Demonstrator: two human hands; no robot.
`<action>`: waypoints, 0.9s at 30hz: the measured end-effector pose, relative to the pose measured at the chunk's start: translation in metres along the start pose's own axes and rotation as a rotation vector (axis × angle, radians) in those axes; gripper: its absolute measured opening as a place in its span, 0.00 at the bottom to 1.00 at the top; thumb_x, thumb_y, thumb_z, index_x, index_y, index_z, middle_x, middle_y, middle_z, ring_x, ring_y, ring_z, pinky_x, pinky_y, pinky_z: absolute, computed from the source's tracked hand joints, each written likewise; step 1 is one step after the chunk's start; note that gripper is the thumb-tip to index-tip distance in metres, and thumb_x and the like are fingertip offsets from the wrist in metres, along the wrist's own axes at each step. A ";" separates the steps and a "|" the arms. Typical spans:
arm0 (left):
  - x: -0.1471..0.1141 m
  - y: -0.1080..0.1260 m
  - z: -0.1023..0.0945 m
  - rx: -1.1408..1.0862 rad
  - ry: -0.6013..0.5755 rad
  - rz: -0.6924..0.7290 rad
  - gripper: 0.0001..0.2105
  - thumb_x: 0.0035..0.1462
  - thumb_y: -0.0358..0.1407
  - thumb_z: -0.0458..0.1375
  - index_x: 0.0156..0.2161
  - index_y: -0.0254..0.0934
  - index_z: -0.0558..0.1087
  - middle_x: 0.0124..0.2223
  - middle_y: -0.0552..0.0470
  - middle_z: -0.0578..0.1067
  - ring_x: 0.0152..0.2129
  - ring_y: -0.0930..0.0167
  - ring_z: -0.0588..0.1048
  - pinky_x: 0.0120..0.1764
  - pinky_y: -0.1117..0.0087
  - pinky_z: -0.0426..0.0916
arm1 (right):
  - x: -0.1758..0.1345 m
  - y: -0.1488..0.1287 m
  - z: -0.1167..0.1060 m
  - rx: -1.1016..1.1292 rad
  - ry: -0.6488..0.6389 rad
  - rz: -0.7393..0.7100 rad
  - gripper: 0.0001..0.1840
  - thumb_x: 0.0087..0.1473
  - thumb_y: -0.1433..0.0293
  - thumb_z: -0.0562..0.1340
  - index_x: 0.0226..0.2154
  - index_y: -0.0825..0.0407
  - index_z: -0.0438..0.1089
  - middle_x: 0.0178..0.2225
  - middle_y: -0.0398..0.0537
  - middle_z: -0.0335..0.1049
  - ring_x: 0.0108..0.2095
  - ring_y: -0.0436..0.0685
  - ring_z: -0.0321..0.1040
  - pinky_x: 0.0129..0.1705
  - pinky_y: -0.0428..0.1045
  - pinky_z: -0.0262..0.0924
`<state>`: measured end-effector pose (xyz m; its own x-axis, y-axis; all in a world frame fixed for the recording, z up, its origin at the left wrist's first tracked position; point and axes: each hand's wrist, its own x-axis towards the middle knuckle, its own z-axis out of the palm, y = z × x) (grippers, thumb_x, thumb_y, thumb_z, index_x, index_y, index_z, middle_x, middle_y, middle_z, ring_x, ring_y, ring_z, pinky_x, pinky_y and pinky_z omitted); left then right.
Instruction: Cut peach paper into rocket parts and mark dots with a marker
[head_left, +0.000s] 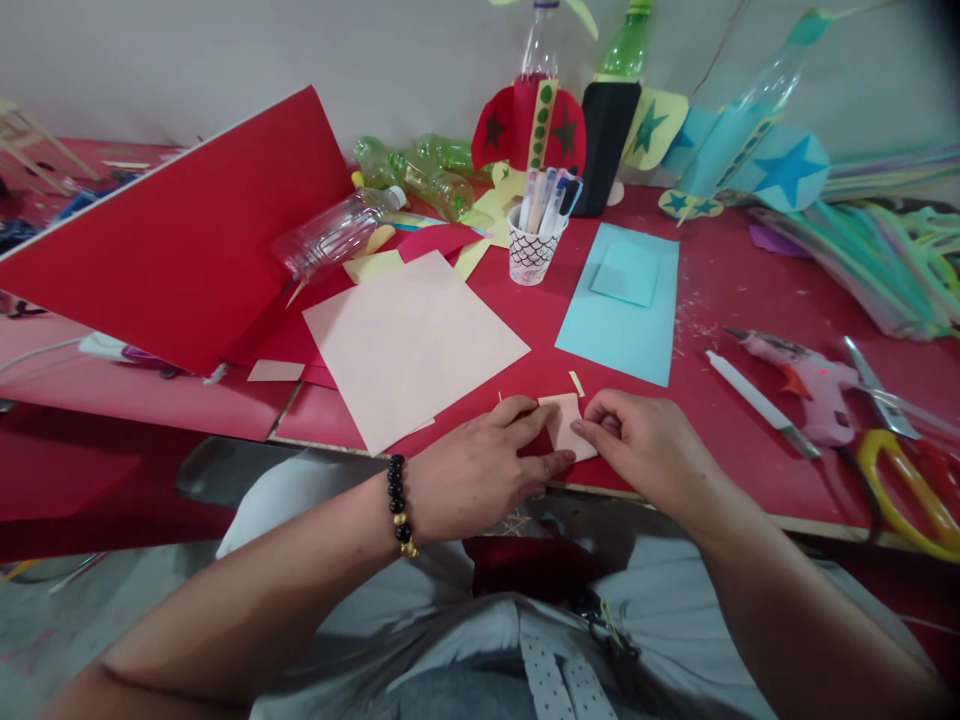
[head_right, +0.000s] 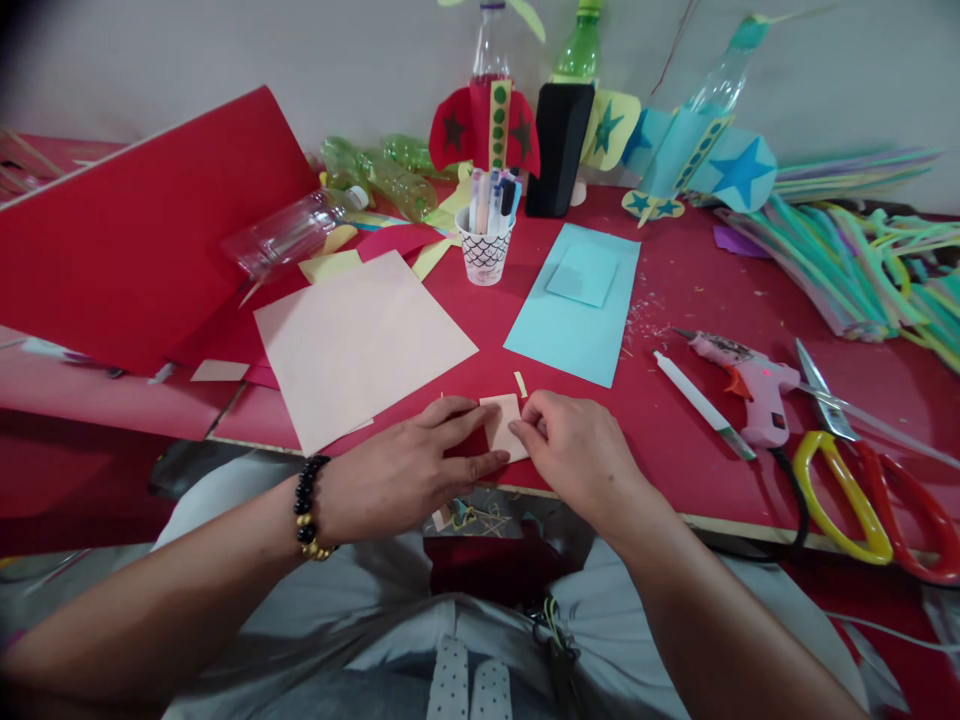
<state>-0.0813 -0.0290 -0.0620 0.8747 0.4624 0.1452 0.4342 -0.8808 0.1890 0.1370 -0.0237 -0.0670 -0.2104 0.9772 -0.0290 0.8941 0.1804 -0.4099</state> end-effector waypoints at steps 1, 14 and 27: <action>0.000 0.000 0.000 0.002 0.000 -0.006 0.18 0.62 0.34 0.52 0.57 0.37 0.67 0.59 0.36 0.64 0.56 0.57 0.60 0.54 0.57 0.60 | 0.000 0.000 0.000 0.003 -0.001 -0.003 0.10 0.54 0.63 0.61 0.24 0.49 0.65 0.19 0.40 0.68 0.18 0.51 0.58 0.23 0.47 0.44; -0.002 0.002 0.003 -0.067 -0.023 -0.043 0.20 0.61 0.34 0.55 0.58 0.39 0.65 0.58 0.40 0.67 0.61 0.58 0.56 0.59 0.55 0.55 | -0.010 0.007 0.008 0.048 0.144 -0.267 0.11 0.61 0.68 0.56 0.44 0.51 0.69 0.36 0.48 0.75 0.34 0.55 0.71 0.33 0.48 0.59; -0.002 0.004 -0.001 -0.102 -0.051 -0.070 0.19 0.63 0.35 0.50 0.58 0.39 0.65 0.61 0.38 0.64 0.62 0.57 0.54 0.59 0.54 0.55 | -0.008 0.002 0.009 -0.281 0.083 -0.275 0.19 0.63 0.66 0.53 0.53 0.48 0.69 0.31 0.46 0.70 0.29 0.55 0.68 0.25 0.49 0.49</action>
<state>-0.0810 -0.0334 -0.0605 0.8541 0.5141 0.0791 0.4725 -0.8304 0.2951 0.1367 -0.0321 -0.0756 -0.4346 0.8919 0.1252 0.8846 0.4489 -0.1268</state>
